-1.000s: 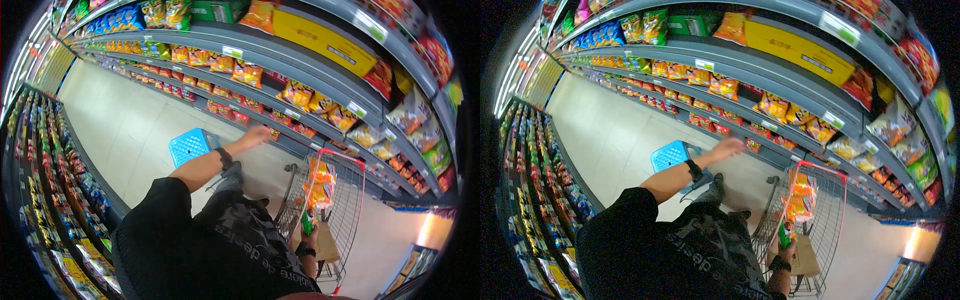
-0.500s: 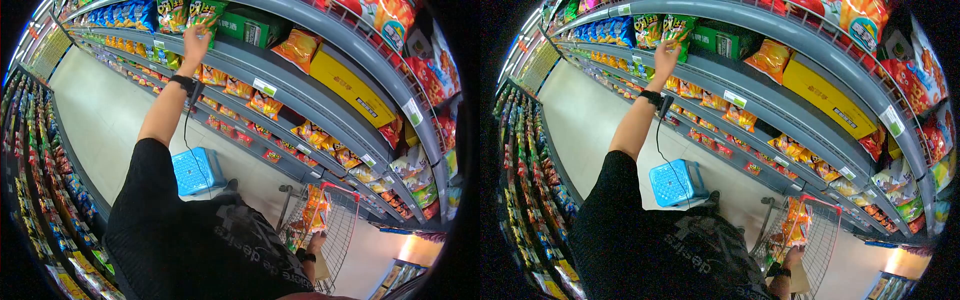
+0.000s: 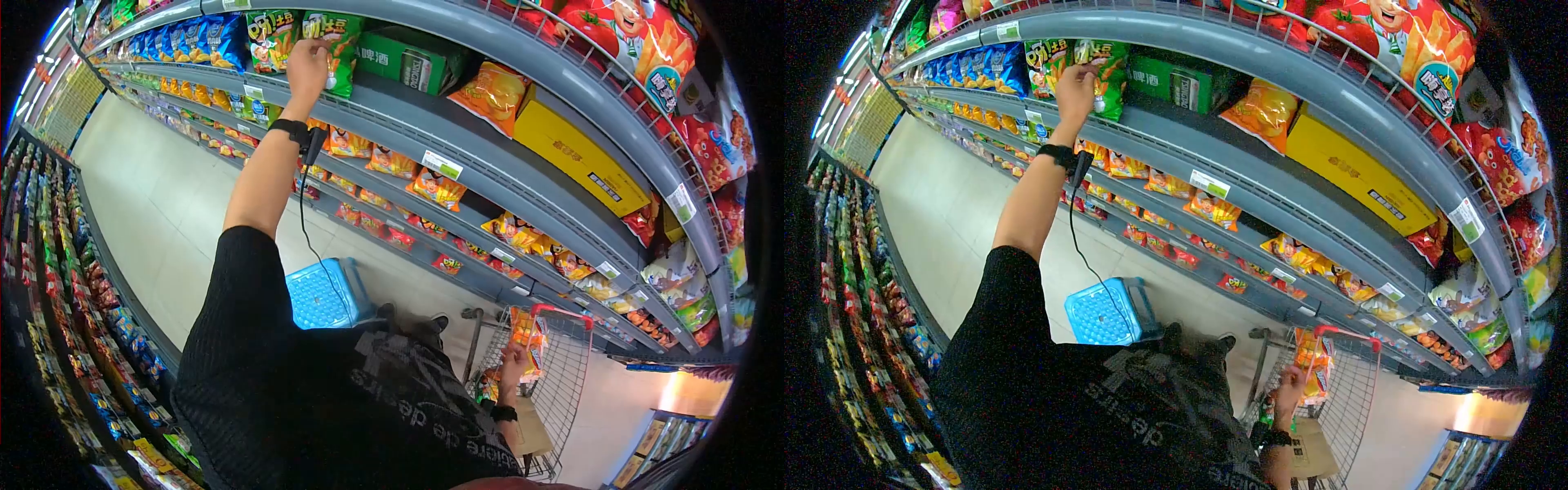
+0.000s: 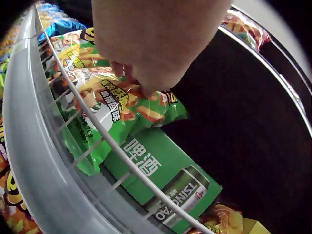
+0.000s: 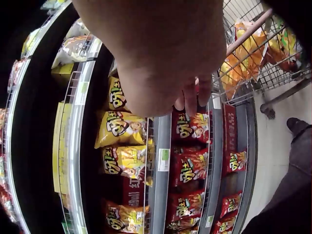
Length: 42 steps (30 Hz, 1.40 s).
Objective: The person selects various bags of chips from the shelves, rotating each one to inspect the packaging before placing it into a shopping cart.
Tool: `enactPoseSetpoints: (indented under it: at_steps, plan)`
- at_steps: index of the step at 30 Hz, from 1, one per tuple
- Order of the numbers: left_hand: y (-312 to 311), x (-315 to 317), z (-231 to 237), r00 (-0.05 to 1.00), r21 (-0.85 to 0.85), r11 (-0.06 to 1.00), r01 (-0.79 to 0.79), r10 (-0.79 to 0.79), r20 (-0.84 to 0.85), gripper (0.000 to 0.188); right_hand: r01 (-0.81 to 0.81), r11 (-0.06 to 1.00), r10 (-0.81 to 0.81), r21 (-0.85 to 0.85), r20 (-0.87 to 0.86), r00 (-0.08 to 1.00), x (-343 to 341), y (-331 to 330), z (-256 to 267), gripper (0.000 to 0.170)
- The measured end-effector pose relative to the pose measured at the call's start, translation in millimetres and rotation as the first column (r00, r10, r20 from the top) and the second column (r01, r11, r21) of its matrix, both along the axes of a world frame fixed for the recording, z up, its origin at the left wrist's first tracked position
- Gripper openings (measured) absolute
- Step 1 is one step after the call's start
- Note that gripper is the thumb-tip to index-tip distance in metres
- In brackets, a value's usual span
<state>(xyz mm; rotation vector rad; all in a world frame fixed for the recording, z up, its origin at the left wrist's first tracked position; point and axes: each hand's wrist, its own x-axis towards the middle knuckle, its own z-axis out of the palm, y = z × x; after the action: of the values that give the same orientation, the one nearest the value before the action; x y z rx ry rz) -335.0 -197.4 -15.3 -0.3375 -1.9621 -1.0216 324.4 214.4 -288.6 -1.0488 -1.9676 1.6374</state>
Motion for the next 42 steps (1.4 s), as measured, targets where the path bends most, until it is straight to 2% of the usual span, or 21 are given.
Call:
enactPoseSetpoints:
  at_steps: [1, 4, 5, 8, 9, 11, 13, 16, 18, 20, 23, 26, 27, 29, 33, 35, 38, 39, 40, 41, 42]
  plan:
    - [0, -3, 2, 0.999, 0.032, 0.999, -0.012, 0.014, -0.049, 0.012, -0.007, 1.0, 0.006, 0.016, 0.028, 1.0, -3, -1, -1, 0.007]
    - [1, 15, 24, 0.987, 0.248, 0.956, 0.158, -0.141, -0.083, 0.014, -0.076, 0.997, 0.076, 0.028, 0.009, 0.997, -23, -5, 12, 0.009]
    - [1, 20, 29, 0.985, 0.275, 0.947, 0.169, -0.153, -0.08, 0.018, -0.057, 0.997, 0.057, -0.05, -0.015, 0.998, -33, -11, 21, 0.01]
    - [-8, 34, 40, 0.956, 0.257, 0.927, 0.272, -0.29, 0.034, 0.016, -0.112, 0.993, 0.113, -0.035, 0.036, 0.993, -60, -20, 41, 0.012]
    - [-7, 42, 42, 0.915, 0.301, 0.879, 0.369, -0.401, 0.051, 0.013, -0.165, 0.986, 0.165, -0.01, 0.053, 0.985, -68, -21, 48, 0.012]
    - [-1, 70, 48, 0.889, 0.282, 0.865, 0.414, -0.451, 0.079, 0.011, -0.267, 0.963, 0.263, 0.033, 0.091, 0.96, -83, -26, 59, 0.012]
    - [5, 91, 49, 0.875, 0.254, 0.864, 0.435, -0.472, 0.105, 0.01, -0.305, 0.952, 0.304, 0.008, 0.015, 0.952, -101, -35, 73, 0.013]
    - [15, 124, 56, 0.909, -0.021, 0.91, 0.415, -0.415, -0.044, 0.01, -0.375, 0.927, 0.374, 0.001, -0.054, 0.926, -121, -44, 91, 0.013]
    - [24, 148, 61, 0.873, -0.005, 0.874, 0.486, -0.485, 0.056, 0.01, -0.421, 0.907, 0.42, -0.002, -0.056, 0.906, -132, -48, 102, 0.014]
    - [38, 180, 59, 0.786, -0.031, 0.789, 0.613, -0.607, 0.119, 0.008, -0.46, 0.888, 0.46, -0.016, -0.028, 0.888, -141, -52, 116, 0.017]
    - [65, 230, 39, 0.636, -0.033, 0.643, 0.765, -0.748, 0.191, 0.004, -0.503, 0.829, 0.485, -0.243, -0.133, 0.864, -167, -79, 174, 0.035]
    - [97, 285, 13, 0.438, 0.065, 0.468, 0.881, -0.861, 0.258, 0.003, -0.547, 0.722, 0.399, -0.424, -0.392, 0.829, -182, -104, 213, 0.062]
    - [107, 298, 5, 0.39, 0.081, 0.429, 0.9, -0.873, 0.292, 0.003, -0.59, 0.696, 0.44, -0.408, -0.407, 0.8, -183, -105, 212, 0.072]
    - [123, 318, -8, 0.326, 0.103, 0.37, 0.923, -0.897, 0.299, 0.004, -0.568, 0.71, 0.395, -0.417, -0.432, 0.811, -173, -100, 192, 0.072]
    - [142, 340, -21, 0.211, 0.174, 0.261, 0.949, -0.941, 0.265, 0.009, -0.531, 0.692, 0.265, -0.489, -0.512, 0.817, -165, -100, 192, 0.07]
    - [143, 343, -21, 0.076, 0.255, 0.162, 0.953, -0.945, 0.317, 0.016, -0.449, 0.69, 0.129, -0.567, -0.514, 0.848, -162, -101, 193, 0.064]
    - [149, 334, -39, 0.144, 0.368, 0.201, 0.908, -0.974, 0.176, 0.026, -0.382, 0.743, 0.139, -0.549, -0.432, 0.891, -158, -99, 200, 0.062]
    - [151, 327, -46, 0.277, 0.305, 0.317, 0.898, -0.946, 0.169, 0.046, -0.346, 0.758, 0.12, -0.553, -0.403, 0.907, -157, -100, 197, 0.059]
    - [153, 326, -57, 0.247, 0.413, 0.325, 0.851, -0.941, 0.23, 0.052, -0.398, 0.686, 0.149, -0.609, -0.417, 0.896, -155, -99, 191, 0.057]
    - [156, 327, -60, 0.207, 0.513, 0.334, 0.791, -0.935, 0.29, 0.059, -0.444, 0.609, 0.174, -0.658, -0.435, 0.884, -153, -98, 183, 0.056]
    - [153, 328, -61, -0.059, 0.712, 0.198, 0.674, -0.946, 0.319, 0.065, -0.484, 0.525, 0.195, -0.7, -0.455, 0.869, -151, -96, 179, 0.055]
